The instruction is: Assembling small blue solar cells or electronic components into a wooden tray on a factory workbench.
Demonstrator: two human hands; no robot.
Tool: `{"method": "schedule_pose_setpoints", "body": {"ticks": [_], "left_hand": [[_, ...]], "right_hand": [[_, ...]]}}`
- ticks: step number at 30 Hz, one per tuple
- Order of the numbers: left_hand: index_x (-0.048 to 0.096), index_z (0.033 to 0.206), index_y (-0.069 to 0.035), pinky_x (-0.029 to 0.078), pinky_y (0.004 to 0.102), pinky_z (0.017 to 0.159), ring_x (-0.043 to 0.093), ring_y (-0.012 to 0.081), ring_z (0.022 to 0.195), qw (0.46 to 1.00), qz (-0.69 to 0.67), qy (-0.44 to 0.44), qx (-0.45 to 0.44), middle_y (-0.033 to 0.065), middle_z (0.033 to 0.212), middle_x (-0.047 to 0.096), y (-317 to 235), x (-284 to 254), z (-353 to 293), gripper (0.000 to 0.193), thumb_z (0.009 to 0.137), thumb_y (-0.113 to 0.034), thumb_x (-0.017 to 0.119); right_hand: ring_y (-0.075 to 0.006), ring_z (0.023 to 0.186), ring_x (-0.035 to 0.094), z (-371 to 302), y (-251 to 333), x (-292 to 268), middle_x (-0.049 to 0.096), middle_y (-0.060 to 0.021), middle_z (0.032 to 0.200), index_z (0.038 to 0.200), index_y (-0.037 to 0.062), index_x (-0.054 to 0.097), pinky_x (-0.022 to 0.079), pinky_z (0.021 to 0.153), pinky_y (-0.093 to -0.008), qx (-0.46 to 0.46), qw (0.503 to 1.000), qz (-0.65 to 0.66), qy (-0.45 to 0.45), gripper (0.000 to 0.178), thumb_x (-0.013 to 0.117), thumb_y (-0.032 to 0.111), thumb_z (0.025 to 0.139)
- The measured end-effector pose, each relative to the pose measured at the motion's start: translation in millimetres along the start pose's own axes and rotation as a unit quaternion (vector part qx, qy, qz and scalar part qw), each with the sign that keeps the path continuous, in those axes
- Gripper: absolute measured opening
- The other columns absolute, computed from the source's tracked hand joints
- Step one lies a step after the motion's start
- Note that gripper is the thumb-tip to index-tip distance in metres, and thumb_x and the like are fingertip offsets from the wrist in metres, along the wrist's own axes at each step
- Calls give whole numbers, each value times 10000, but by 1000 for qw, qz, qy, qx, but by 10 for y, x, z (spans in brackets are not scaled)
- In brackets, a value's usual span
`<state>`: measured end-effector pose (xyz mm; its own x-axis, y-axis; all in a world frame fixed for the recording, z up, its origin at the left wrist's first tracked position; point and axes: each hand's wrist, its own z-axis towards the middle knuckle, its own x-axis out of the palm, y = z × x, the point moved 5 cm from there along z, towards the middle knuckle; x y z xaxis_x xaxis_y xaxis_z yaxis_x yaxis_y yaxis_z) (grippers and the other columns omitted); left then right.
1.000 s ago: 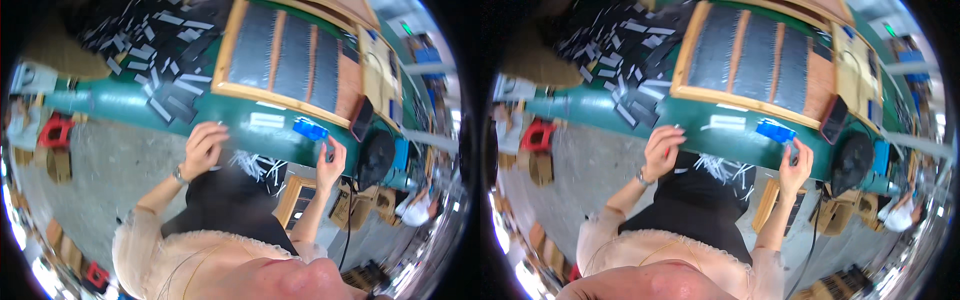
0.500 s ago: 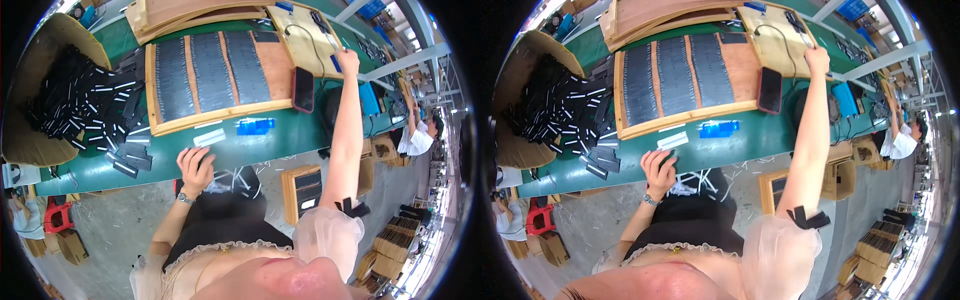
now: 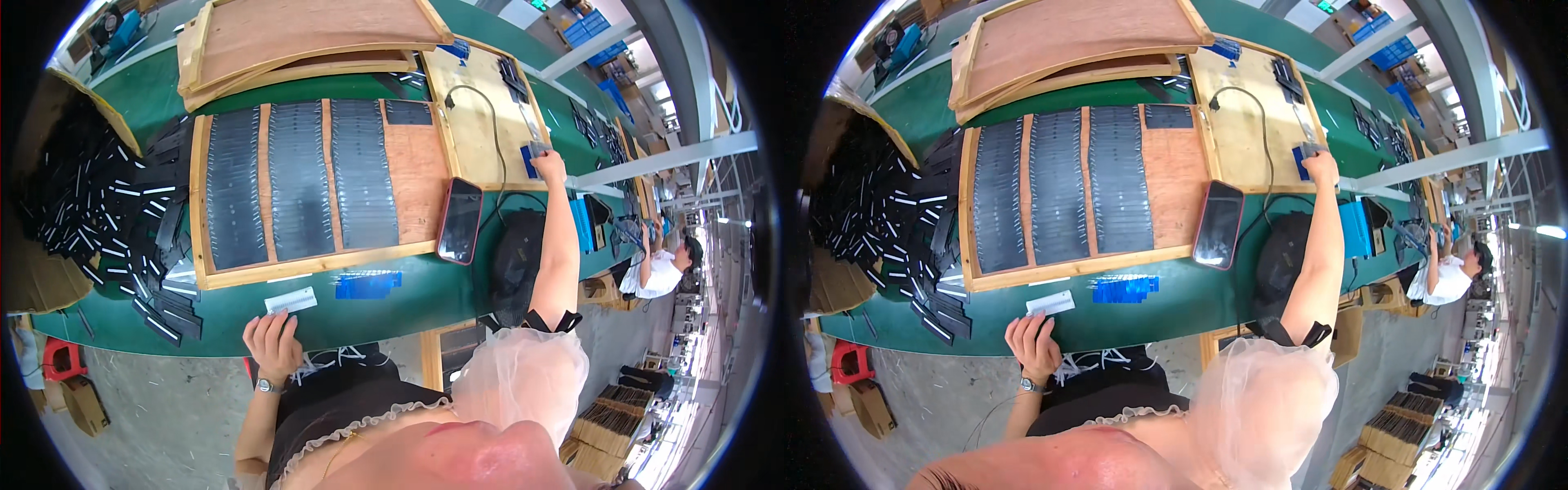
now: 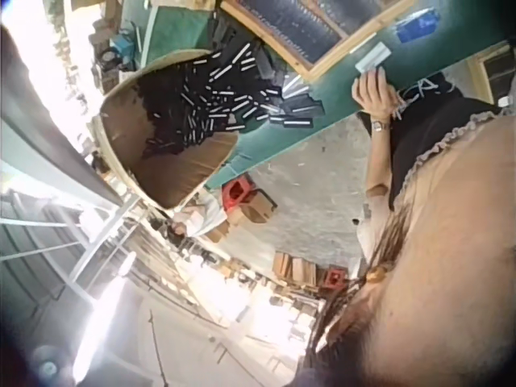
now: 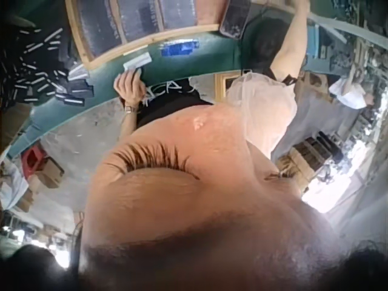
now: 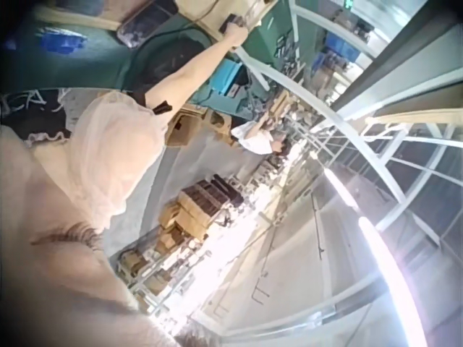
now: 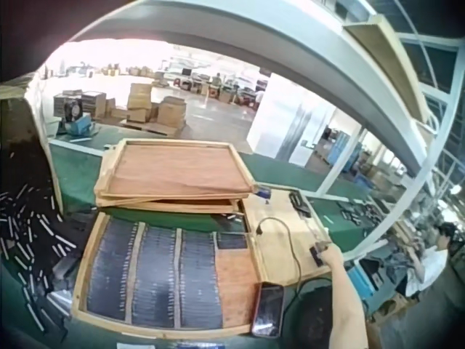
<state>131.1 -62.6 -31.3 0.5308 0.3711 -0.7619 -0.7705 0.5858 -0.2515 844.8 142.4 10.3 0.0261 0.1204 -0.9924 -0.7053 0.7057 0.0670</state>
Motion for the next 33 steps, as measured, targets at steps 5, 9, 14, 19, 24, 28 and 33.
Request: {"method": "schedule_pose_setpoints", "body": {"ticks": [5,9,14,19,24,28,33], "left_hand": [[677,1048,-67,410,488,965,578,282,1072,1000,8,6,-7,107,1158,642,7,17,46,320,758,-78,543],[678,1041,-67,414,489,955,581,284,1065,1000,18,8,-10,109,1153,642,2,17,43,318,755,-85,541],[681,1030,-67,431,478,929,590,288,1051,1000,14,13,-6,109,1138,647,0,43,69,310,755,-81,539],[683,1028,-71,435,464,918,592,286,1051,1000,19,13,-14,105,1136,648,9,28,64,308,755,-78,541],[691,1021,-78,434,450,901,594,280,1050,1000,5,23,-18,95,1132,651,13,54,54,302,756,-81,547],[696,1008,-82,432,443,897,598,275,1044,999,2,30,-24,90,1127,654,16,33,46,294,753,-85,551],[699,991,-87,443,431,876,606,274,1035,999,-1,28,-22,85,1119,657,14,17,45,289,738,-84,559]], "right_hand": [[-282,879,694,54,-128,128,725,-122,912,820,75,661,527,778,-383,37,999,-7,31,295,820,259,654],[-288,878,690,24,-95,161,719,-120,895,830,72,641,526,781,-391,21,1000,-3,-4,311,825,251,653],[-308,908,687,78,-118,250,719,-141,940,841,71,657,529,811,-405,26,998,-29,-48,298,819,243,659],[-350,1146,613,-79,184,165,644,-181,1215,1130,77,650,508,938,-461,38,997,-62,41,316,578,208,852],[-365,1093,638,-106,106,129,692,-192,1104,1072,70,646,506,924,-462,55,998,-36,-15,328,606,195,772],[-368,1115,631,-176,214,112,678,-205,1143,1083,62,676,505,939,-456,52,997,-51,21,343,581,190,779],[-372,1130,625,-229,318,69,663,-217,1176,1089,61,701,506,947,-448,52,996,-63,34,358,576,194,781]]}}
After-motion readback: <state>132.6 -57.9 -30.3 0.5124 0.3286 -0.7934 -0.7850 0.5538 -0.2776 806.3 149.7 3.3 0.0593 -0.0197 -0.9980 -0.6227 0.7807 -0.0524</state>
